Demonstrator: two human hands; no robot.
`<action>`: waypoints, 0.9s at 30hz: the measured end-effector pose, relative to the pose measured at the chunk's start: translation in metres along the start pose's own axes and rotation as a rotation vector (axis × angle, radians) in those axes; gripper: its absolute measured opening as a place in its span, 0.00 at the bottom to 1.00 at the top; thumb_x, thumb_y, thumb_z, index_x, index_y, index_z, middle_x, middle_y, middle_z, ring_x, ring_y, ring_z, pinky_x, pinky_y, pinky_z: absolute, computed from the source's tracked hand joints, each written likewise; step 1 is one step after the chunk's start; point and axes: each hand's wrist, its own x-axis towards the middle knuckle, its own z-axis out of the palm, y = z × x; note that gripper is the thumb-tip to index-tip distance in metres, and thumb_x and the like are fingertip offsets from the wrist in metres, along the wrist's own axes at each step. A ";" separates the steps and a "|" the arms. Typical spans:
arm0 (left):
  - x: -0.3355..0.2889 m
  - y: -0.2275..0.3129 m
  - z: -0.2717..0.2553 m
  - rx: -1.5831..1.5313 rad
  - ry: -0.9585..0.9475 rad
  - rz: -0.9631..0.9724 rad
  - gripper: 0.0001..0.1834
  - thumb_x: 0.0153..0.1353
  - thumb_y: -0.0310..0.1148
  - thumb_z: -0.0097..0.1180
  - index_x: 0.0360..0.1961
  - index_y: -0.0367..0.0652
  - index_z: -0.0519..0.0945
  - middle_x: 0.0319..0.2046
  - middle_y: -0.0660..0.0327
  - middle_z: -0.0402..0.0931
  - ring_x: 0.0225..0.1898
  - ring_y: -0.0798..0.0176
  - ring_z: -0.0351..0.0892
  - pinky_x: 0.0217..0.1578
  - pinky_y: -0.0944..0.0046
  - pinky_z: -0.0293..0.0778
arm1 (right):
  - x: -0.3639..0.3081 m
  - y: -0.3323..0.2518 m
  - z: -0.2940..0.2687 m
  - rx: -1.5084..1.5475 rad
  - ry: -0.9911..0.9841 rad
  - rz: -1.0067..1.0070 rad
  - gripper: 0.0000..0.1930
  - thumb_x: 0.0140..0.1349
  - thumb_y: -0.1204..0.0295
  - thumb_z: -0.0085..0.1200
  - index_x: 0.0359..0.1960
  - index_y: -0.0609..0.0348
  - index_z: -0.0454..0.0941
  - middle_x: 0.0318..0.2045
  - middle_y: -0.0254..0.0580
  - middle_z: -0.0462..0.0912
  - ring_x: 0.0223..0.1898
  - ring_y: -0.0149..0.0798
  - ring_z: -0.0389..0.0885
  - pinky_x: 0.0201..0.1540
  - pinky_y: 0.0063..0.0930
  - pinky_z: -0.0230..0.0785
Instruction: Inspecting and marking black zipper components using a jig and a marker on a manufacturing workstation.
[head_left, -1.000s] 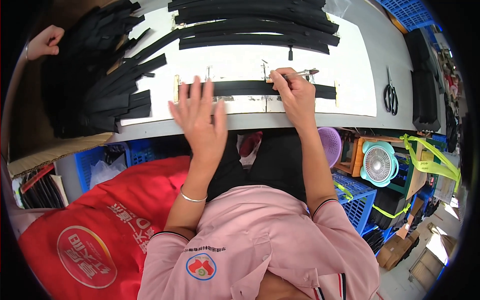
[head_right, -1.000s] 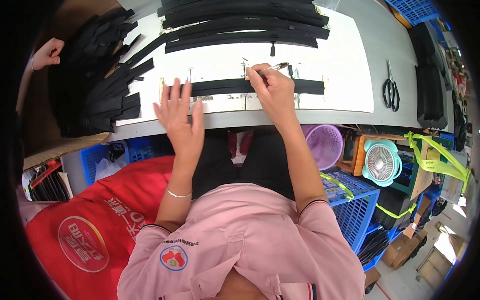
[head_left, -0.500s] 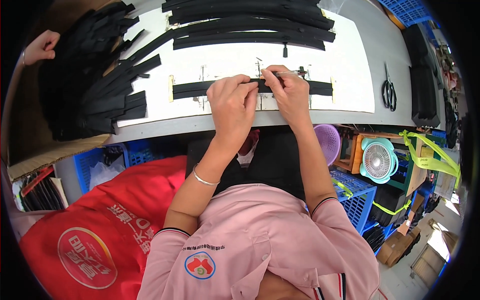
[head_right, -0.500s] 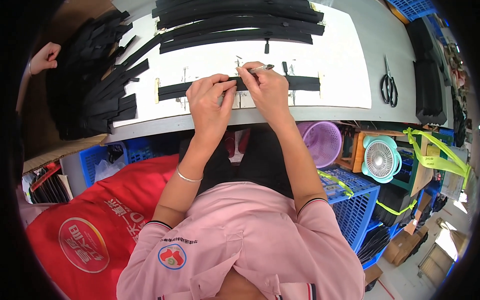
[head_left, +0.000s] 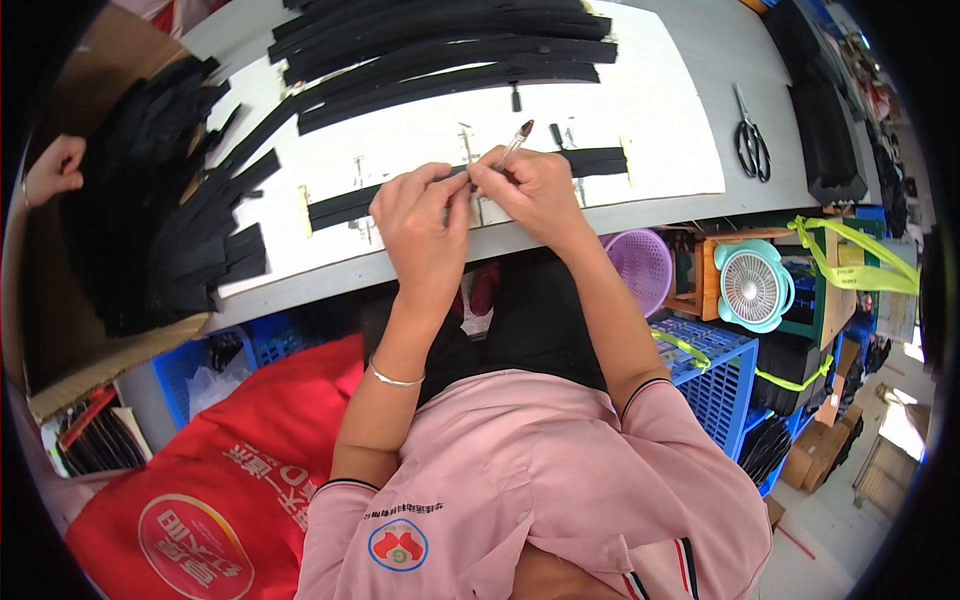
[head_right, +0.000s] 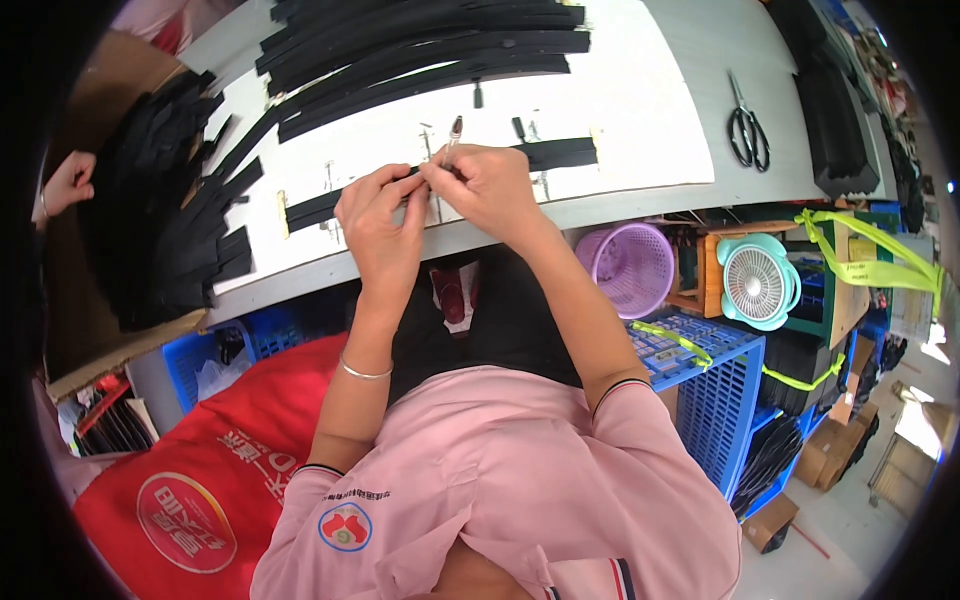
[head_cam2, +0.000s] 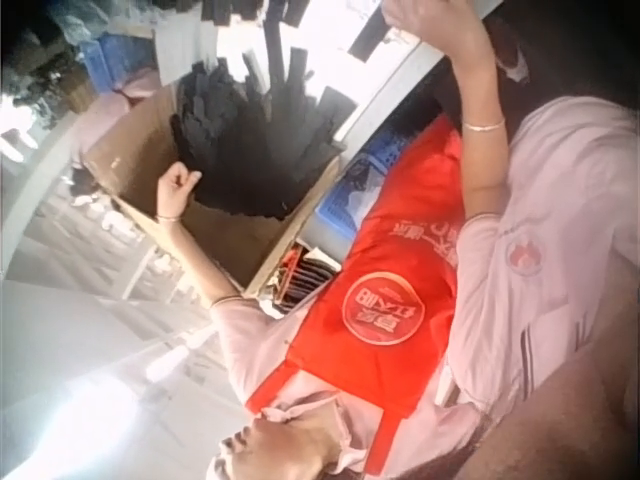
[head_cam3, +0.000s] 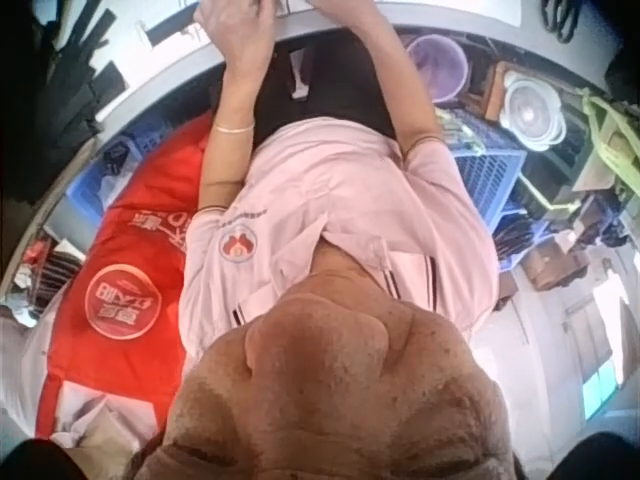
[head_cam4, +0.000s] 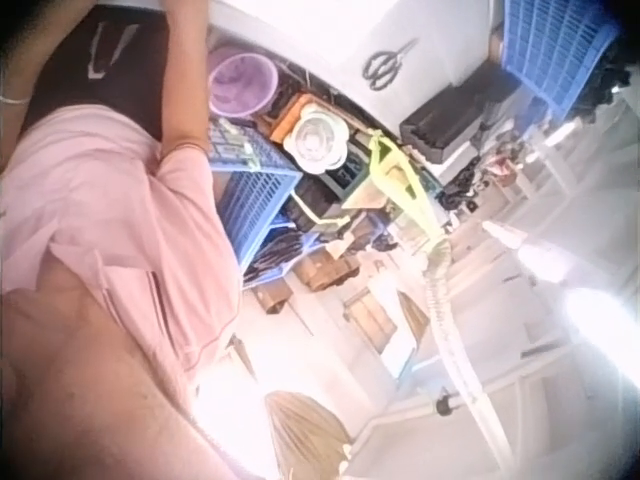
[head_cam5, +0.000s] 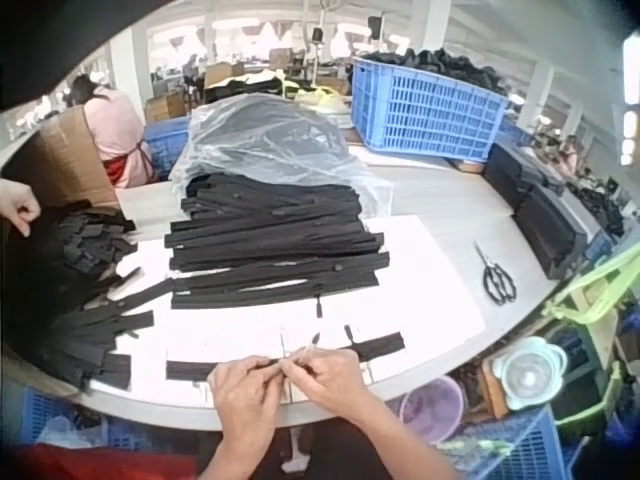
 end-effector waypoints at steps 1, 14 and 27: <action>0.000 0.001 -0.001 -0.009 -0.004 0.011 0.06 0.55 0.26 0.69 0.36 0.42 0.89 0.41 0.64 0.85 0.47 0.56 0.79 0.54 0.55 0.67 | 0.000 -0.002 -0.001 0.095 -0.040 0.086 0.10 0.68 0.70 0.61 0.36 0.65 0.87 0.24 0.35 0.86 0.25 0.23 0.81 0.29 0.22 0.71; 0.001 0.009 -0.002 0.053 -0.060 -0.019 0.07 0.58 0.25 0.68 0.38 0.44 0.89 0.44 0.64 0.85 0.49 0.58 0.79 0.56 0.57 0.66 | -0.013 0.042 -0.082 0.260 0.264 0.294 0.09 0.72 0.70 0.59 0.39 0.64 0.86 0.26 0.29 0.84 0.25 0.18 0.69 0.28 0.16 0.63; 0.035 0.053 0.055 -0.197 -0.413 0.205 0.24 0.59 0.28 0.68 0.57 0.43 0.78 0.49 0.55 0.82 0.64 0.47 0.72 0.71 0.38 0.52 | -0.013 0.050 -0.084 0.342 0.231 0.323 0.09 0.74 0.71 0.57 0.41 0.64 0.85 0.32 0.32 0.85 0.31 0.20 0.75 0.34 0.16 0.68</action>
